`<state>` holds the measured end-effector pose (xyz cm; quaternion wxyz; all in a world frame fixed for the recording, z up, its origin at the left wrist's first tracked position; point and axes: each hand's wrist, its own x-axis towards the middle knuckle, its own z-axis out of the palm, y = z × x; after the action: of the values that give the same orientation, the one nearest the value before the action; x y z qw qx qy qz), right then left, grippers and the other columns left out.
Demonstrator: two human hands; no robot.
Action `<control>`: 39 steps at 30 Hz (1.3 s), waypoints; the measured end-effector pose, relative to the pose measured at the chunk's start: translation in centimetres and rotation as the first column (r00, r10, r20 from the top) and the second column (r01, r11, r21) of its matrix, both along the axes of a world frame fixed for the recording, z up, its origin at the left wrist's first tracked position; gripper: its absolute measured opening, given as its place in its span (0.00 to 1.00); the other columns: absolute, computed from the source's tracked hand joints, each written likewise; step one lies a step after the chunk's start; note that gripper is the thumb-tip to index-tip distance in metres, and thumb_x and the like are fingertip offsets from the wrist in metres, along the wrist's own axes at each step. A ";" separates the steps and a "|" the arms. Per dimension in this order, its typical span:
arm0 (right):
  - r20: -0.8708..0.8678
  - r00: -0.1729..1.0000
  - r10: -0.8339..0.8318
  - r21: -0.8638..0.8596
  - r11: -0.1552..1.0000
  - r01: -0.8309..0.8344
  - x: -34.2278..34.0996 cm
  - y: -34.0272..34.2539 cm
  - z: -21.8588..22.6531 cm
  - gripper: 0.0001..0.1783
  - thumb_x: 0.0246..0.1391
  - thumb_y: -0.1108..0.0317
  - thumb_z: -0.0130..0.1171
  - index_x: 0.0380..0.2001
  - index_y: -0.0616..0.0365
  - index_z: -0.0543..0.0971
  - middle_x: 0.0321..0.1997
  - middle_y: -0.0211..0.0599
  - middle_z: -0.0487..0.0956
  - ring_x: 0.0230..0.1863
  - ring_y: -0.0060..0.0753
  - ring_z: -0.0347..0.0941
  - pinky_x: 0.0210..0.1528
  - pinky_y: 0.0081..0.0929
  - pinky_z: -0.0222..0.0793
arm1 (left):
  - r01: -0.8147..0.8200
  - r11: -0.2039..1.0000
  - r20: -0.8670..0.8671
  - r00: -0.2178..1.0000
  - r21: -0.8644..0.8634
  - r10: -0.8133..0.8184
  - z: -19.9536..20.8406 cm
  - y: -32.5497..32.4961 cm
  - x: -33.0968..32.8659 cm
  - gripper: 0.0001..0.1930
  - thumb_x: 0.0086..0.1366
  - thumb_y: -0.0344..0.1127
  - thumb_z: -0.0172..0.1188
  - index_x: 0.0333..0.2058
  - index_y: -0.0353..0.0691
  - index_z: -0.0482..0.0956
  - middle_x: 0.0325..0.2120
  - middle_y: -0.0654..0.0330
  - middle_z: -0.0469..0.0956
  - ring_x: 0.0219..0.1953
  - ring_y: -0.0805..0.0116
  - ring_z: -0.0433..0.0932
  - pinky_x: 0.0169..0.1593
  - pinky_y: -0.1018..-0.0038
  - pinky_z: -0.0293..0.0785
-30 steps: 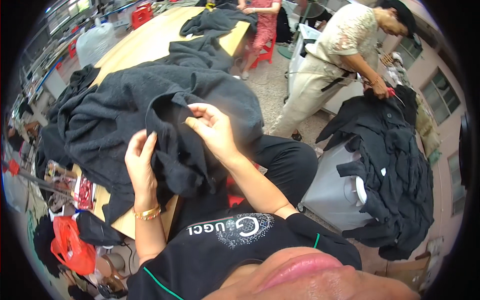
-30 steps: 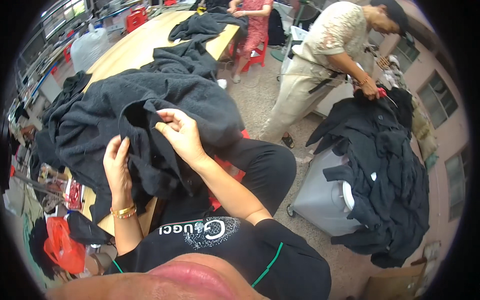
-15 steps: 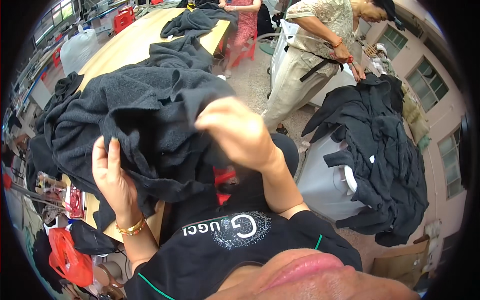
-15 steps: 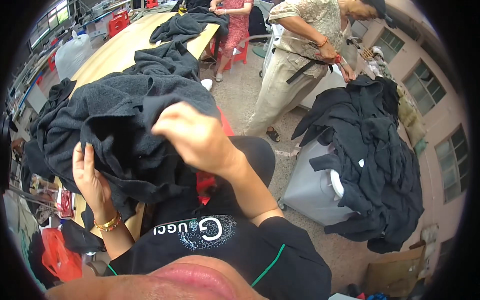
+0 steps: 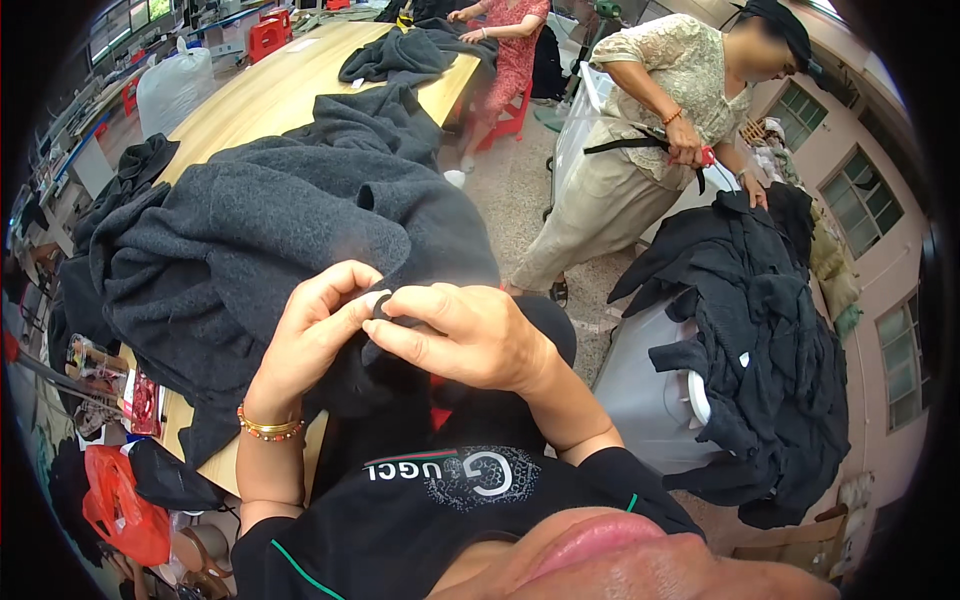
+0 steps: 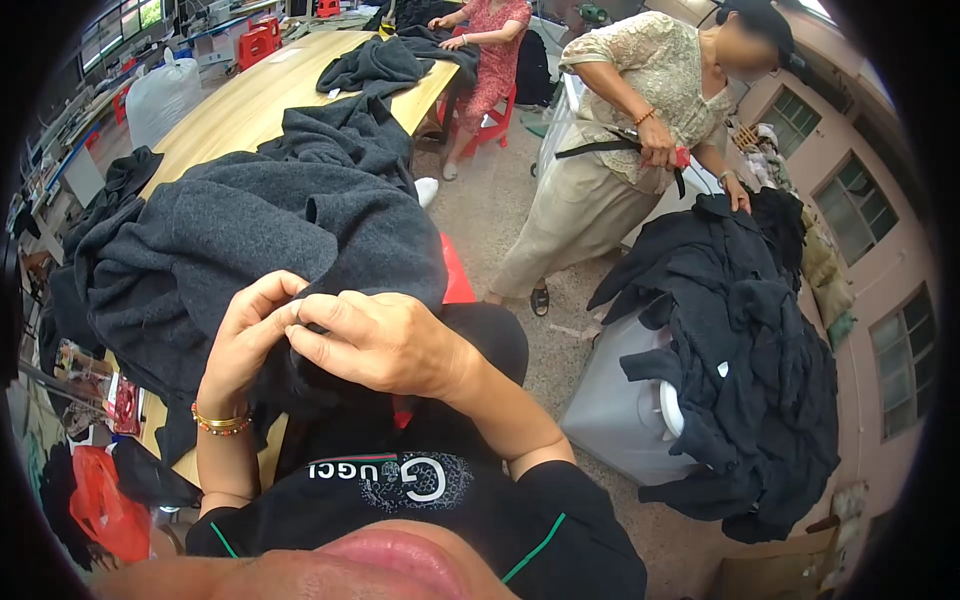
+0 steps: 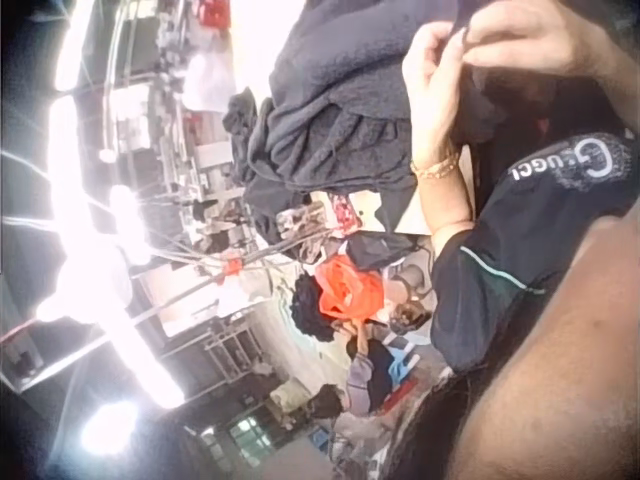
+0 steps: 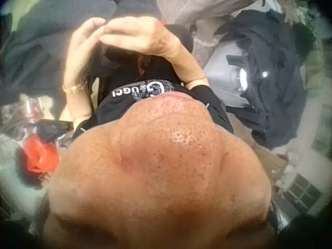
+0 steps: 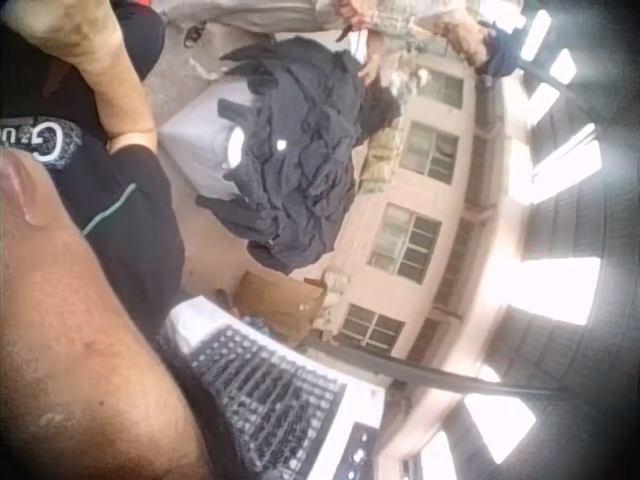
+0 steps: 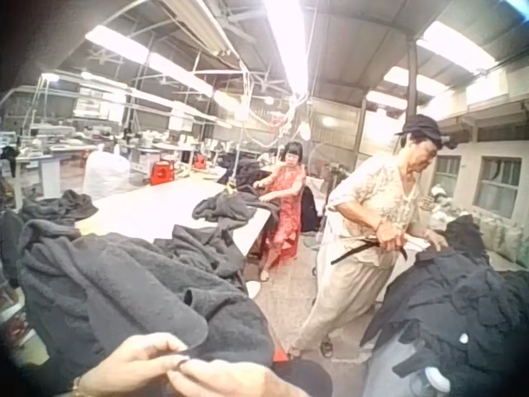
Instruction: Inspecting dark-colored knitted garments for loose threads or defects in a factory workshop.
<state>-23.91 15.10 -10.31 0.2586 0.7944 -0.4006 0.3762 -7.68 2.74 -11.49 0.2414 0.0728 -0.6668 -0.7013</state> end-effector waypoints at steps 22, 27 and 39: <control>0.226 0.968 0.112 0.336 0.923 -0.185 -2.3 -5.3 -1.2 0.11 0.39 0.76 0.70 0.31 0.62 0.83 0.31 0.36 0.78 0.26 0.30 0.78 0.25 0.23 0.74 | -0.088 0.973 0.005 0.996 -0.213 0.091 -2.3 -5.4 1.1 0.13 0.55 0.23 0.67 0.41 0.31 0.81 0.35 0.58 0.79 0.34 0.75 0.75 0.39 0.78 0.72; 0.234 0.968 0.092 0.436 0.880 -0.189 -2.4 -7.0 -2.3 0.11 0.37 0.77 0.71 0.29 0.60 0.82 0.30 0.35 0.77 0.25 0.30 0.78 0.24 0.24 0.74 | -0.170 0.886 -0.024 0.984 -0.432 0.177 -3.0 -6.3 1.2 0.12 0.54 0.24 0.68 0.39 0.32 0.82 0.34 0.55 0.81 0.34 0.65 0.80 0.38 0.74 0.76; 0.300 0.951 0.073 0.382 0.905 -0.190 -2.7 -7.9 -4.3 0.07 0.43 0.77 0.69 0.28 0.62 0.80 0.34 0.36 0.77 0.24 0.29 0.78 0.21 0.23 0.73 | -0.186 0.900 -0.013 0.980 -0.395 0.197 -4.0 -6.7 0.6 0.14 0.50 0.25 0.72 0.37 0.34 0.84 0.33 0.54 0.82 0.36 0.63 0.81 0.39 0.72 0.77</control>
<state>-26.64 7.17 -14.62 0.0028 0.7950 -0.4473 0.4097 -7.13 -3.97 -15.50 0.3095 0.0974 -0.7872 -0.5244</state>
